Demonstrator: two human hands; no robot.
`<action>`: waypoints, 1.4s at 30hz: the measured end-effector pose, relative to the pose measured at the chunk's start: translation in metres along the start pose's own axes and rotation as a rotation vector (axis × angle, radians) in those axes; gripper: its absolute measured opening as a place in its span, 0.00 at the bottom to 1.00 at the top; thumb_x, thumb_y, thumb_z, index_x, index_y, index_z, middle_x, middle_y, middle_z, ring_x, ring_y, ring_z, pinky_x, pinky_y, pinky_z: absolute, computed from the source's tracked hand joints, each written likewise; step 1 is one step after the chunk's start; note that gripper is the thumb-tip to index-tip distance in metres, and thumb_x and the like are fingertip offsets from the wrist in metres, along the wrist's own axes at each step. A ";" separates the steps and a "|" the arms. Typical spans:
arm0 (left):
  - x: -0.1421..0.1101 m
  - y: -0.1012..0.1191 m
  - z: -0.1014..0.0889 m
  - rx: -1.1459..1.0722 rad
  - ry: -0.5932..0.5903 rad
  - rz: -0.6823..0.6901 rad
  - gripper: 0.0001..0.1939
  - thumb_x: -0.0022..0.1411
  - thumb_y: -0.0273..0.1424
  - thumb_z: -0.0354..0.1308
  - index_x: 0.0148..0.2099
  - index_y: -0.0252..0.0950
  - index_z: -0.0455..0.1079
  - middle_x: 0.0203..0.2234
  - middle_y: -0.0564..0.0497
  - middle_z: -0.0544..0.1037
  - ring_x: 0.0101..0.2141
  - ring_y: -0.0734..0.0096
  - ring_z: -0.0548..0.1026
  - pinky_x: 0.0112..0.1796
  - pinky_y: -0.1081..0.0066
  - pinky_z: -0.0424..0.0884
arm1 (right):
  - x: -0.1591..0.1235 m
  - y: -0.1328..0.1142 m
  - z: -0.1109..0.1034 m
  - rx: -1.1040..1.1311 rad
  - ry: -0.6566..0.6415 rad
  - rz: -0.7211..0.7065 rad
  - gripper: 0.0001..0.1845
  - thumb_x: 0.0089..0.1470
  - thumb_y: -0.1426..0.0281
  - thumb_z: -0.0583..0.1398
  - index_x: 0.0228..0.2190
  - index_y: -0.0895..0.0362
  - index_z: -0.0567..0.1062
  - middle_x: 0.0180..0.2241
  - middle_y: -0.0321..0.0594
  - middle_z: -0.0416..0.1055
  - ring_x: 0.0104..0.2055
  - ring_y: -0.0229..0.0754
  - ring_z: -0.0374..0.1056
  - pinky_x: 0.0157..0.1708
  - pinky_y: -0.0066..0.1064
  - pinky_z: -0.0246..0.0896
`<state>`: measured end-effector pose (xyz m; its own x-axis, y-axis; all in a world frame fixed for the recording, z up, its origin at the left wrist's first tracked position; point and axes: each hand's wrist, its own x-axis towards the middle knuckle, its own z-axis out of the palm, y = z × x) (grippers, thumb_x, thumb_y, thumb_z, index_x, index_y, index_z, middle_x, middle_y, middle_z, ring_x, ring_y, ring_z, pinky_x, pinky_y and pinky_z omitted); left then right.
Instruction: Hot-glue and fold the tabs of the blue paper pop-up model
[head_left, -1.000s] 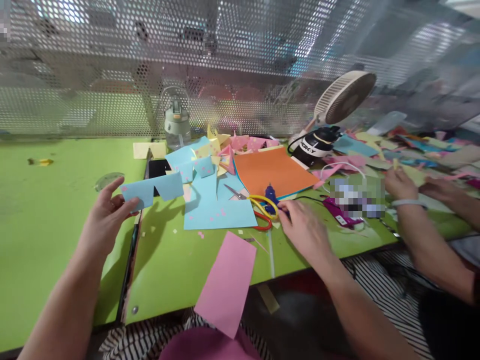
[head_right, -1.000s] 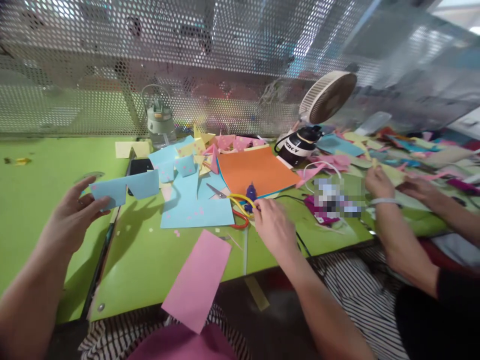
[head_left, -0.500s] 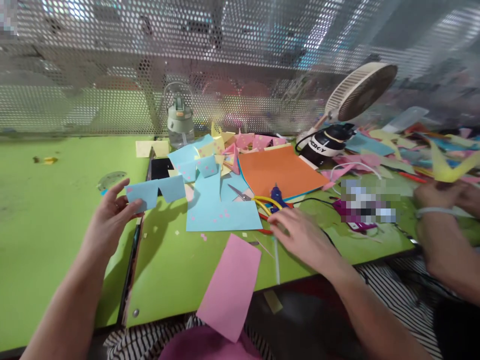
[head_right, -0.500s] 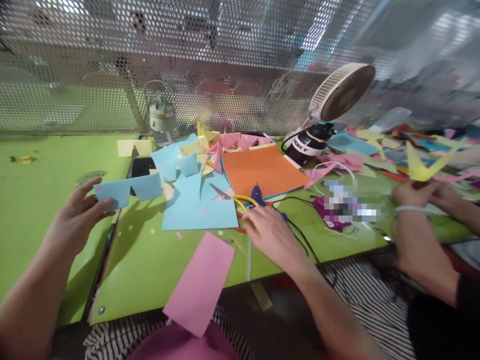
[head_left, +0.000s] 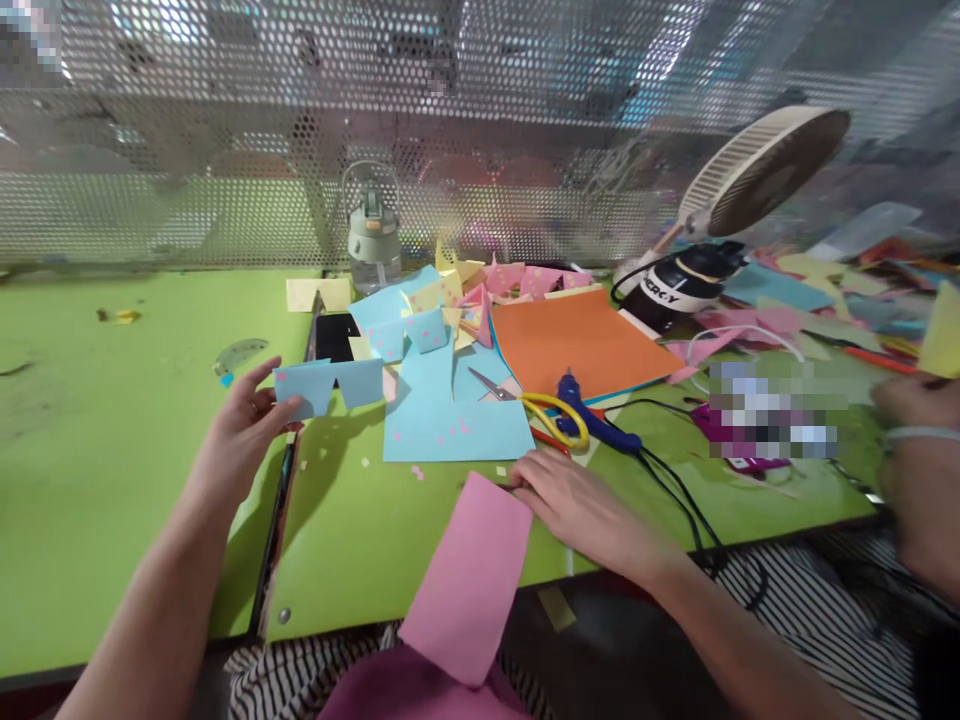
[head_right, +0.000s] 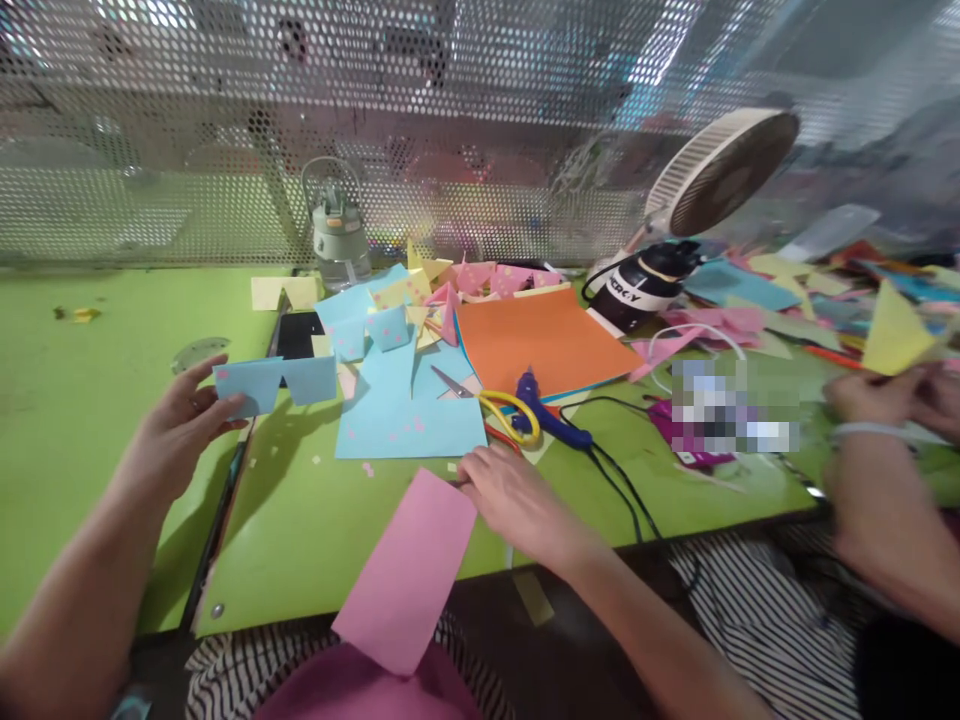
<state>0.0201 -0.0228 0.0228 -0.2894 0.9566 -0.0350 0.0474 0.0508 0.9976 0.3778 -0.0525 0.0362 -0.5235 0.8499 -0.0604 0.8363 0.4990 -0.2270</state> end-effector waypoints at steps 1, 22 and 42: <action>0.000 0.000 0.000 -0.001 -0.003 0.002 0.37 0.51 0.37 0.66 0.62 0.37 0.61 0.31 0.51 0.76 0.33 0.69 0.75 0.33 0.70 0.74 | 0.001 -0.001 0.001 0.004 0.002 0.009 0.11 0.59 0.75 0.51 0.28 0.53 0.68 0.32 0.40 0.73 0.36 0.43 0.69 0.36 0.34 0.63; 0.002 0.002 0.009 -0.039 -0.080 -0.036 0.31 0.57 0.33 0.60 0.61 0.34 0.58 0.35 0.50 0.74 0.35 0.70 0.75 0.38 0.67 0.74 | 0.071 -0.017 -0.005 0.110 -0.070 0.129 0.12 0.61 0.67 0.45 0.35 0.52 0.66 0.30 0.38 0.76 0.32 0.45 0.73 0.30 0.33 0.59; -0.006 -0.028 0.046 -0.550 -0.324 -0.368 0.13 0.59 0.23 0.61 0.46 0.36 0.70 0.43 0.47 0.74 0.39 0.69 0.75 0.40 0.65 0.77 | 0.099 -0.038 -0.010 0.144 -0.041 0.002 0.15 0.60 0.63 0.50 0.34 0.52 0.76 0.34 0.39 0.75 0.39 0.44 0.70 0.36 0.32 0.60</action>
<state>0.0649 -0.0170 -0.0076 0.1069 0.9464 -0.3048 -0.5091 0.3154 0.8008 0.2956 0.0147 0.0485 -0.5306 0.8418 -0.0996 0.8069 0.4656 -0.3636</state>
